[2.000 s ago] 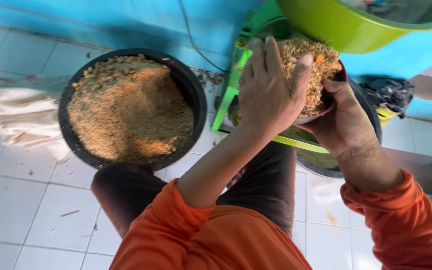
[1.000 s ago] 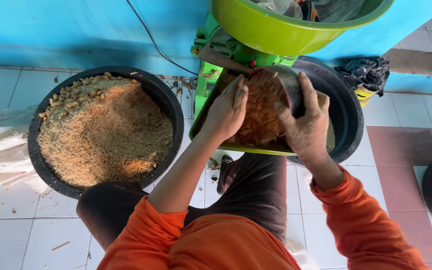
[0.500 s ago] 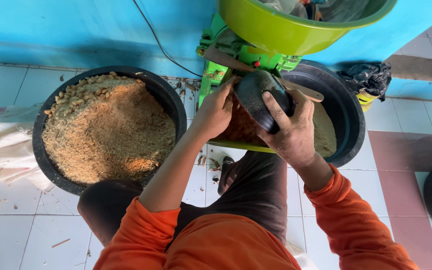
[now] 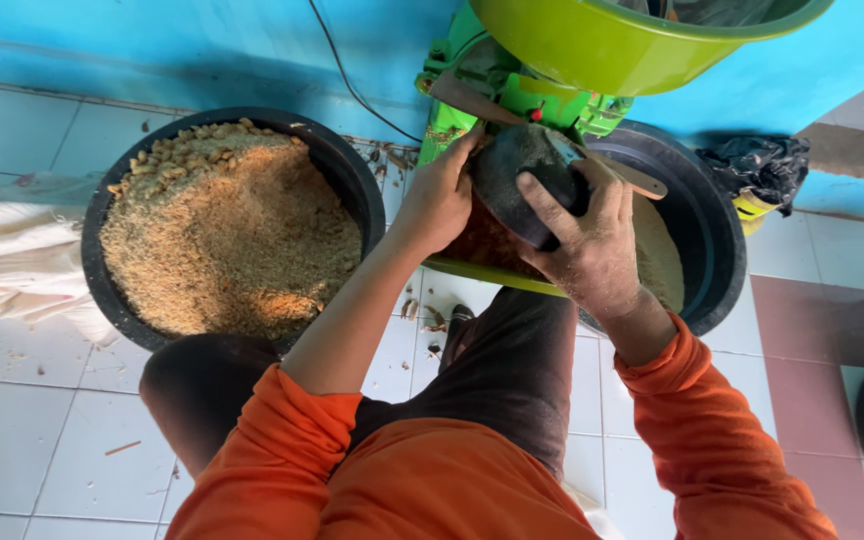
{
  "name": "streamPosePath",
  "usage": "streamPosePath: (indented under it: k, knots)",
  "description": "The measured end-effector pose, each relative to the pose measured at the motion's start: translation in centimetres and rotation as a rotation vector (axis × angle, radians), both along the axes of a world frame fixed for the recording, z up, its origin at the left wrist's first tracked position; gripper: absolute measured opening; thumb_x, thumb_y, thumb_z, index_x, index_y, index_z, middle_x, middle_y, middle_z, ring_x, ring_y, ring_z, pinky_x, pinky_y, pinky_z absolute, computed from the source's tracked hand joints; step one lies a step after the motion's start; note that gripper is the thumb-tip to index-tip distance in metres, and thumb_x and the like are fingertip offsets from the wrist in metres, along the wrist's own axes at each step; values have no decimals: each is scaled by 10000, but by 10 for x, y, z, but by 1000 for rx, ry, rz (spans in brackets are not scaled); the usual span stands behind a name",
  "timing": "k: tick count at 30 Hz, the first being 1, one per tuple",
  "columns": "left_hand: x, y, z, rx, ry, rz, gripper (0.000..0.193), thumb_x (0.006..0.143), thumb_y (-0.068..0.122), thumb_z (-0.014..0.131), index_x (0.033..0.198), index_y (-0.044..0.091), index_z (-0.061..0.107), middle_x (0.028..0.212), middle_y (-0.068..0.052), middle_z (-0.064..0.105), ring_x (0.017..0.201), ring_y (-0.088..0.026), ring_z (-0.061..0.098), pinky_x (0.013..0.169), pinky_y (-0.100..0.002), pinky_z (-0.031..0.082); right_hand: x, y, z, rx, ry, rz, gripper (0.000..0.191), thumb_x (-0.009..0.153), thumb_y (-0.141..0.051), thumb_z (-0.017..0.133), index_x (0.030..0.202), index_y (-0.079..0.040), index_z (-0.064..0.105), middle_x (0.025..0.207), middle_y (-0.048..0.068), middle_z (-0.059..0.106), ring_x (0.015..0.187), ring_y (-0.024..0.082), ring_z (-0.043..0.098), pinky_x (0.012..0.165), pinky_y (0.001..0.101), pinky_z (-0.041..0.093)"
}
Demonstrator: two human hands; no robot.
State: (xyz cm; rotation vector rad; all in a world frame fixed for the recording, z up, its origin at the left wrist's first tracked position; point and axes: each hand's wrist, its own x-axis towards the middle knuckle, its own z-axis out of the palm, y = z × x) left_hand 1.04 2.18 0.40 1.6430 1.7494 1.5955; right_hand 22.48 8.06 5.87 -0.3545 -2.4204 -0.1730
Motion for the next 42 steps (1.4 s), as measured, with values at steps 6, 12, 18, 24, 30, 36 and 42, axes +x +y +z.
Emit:
streamPosePath:
  k: [6, 12, 18, 24, 30, 36, 42]
  knots:
    - [-4, 0, 10, -316, -259, 121, 480, 1076, 150, 417, 1553, 111, 450, 1279, -291, 658, 1157, -458, 648, 972, -479, 526, -3, -2, 8, 51, 9, 73, 931, 652, -228, 991, 1480, -305, 573, 1355, 191, 458, 1263, 424, 511, 1068, 568, 471]
    - [-13, 12, -15, 37, -271, 52, 564, 1156, 422, 309, 1523, 31, 484, 1526, -216, 544, 1422, -347, 539, 1161, -404, 444, -2, -2, 13, 68, -29, 100, 947, 648, -295, 1000, 1481, -339, 554, 1344, 193, 454, 1229, 404, 508, 1049, 573, 471]
    - [-17, 18, -16, 73, -486, -207, 749, 1132, 554, 232, 1563, -44, 364, 1493, -241, 568, 1377, -314, 586, 1171, -399, 480, 0, 3, 5, 74, -20, 109, 903, 706, -341, 1023, 1484, -322, 564, 1381, 181, 428, 1247, 390, 508, 1032, 570, 472]
    - [-8, 8, 15, 16, -772, -380, 833, 1057, 611, 235, 1563, -49, 279, 1404, -217, 605, 1262, -255, 669, 1090, -385, 556, 4, 5, 0, -73, 42, 82, 929, 647, -252, 1023, 1458, -325, 576, 1428, 198, 422, 1286, 391, 478, 1025, 530, 515]
    - [-7, 10, 8, 10, -680, -368, 894, 1069, 649, 247, 1604, -68, 268, 1587, -226, 429, 1470, -313, 443, 1218, -419, 365, 10, 15, 0, -139, 56, 89, 1030, 524, -179, 1019, 1444, -316, 575, 1411, 214, 410, 1316, 412, 478, 1062, 524, 522]
    - [-9, 15, -1, -146, -524, -190, 952, 1012, 713, 245, 1613, -26, 256, 1683, -252, 272, 1579, -347, 239, 1260, -420, 215, 19, 22, -2, -189, 177, 122, 909, 771, -116, 1008, 1521, -314, 535, 1446, 196, 375, 1327, 340, 505, 1058, 414, 544]
    - [-2, 7, 9, -241, -307, -171, 881, 994, 685, 200, 1617, 70, 301, 1591, -258, 428, 1458, -414, 422, 1151, -449, 374, 28, 24, 5, -195, 227, 146, 859, 822, -93, 963, 1534, -266, 514, 1447, 174, 384, 1319, 329, 514, 1082, 414, 524]
